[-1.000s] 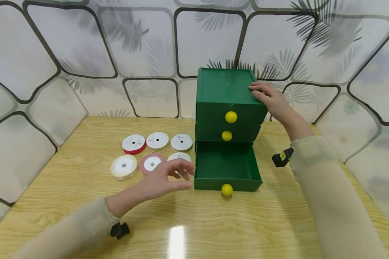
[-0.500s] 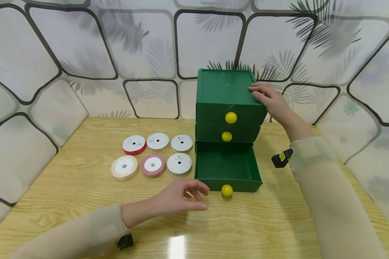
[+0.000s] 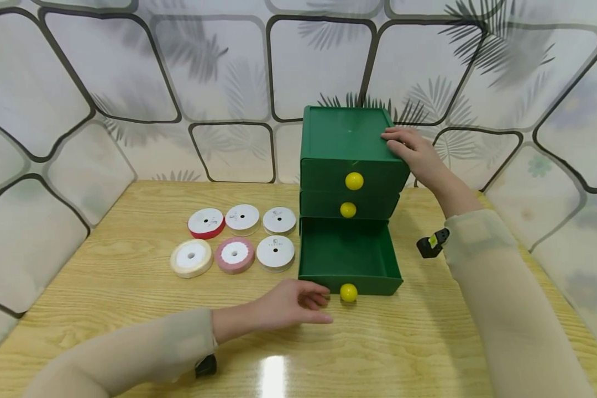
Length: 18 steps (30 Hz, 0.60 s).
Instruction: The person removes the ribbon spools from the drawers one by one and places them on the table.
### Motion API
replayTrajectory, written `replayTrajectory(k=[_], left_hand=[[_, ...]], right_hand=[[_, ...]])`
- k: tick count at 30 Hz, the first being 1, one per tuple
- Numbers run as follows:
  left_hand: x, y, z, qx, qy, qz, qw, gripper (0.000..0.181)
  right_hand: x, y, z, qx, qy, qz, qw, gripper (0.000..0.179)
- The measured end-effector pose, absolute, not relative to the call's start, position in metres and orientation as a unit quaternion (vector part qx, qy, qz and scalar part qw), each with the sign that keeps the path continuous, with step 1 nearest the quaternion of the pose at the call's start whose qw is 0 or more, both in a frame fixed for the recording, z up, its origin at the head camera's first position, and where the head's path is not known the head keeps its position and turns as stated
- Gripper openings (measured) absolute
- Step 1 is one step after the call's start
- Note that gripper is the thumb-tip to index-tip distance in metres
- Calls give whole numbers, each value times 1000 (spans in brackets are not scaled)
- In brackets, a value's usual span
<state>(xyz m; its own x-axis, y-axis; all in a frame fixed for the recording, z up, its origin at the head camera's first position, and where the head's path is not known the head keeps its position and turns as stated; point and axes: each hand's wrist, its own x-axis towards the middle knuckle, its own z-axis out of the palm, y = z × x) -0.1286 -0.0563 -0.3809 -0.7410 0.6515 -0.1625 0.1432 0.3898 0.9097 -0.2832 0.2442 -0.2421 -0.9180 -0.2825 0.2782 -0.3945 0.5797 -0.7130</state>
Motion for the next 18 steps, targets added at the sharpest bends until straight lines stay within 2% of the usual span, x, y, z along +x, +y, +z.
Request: replayTrajectory(k=[12,18], left_hand=[[-131,-37,-384,234,789,505,259,46],[-129,-28,-384,191,766,541,289,44]], right_hand=[[-282,243,-241,193,-887,415,67,48],[-281,242,-240,192,-887,416,67,49]])
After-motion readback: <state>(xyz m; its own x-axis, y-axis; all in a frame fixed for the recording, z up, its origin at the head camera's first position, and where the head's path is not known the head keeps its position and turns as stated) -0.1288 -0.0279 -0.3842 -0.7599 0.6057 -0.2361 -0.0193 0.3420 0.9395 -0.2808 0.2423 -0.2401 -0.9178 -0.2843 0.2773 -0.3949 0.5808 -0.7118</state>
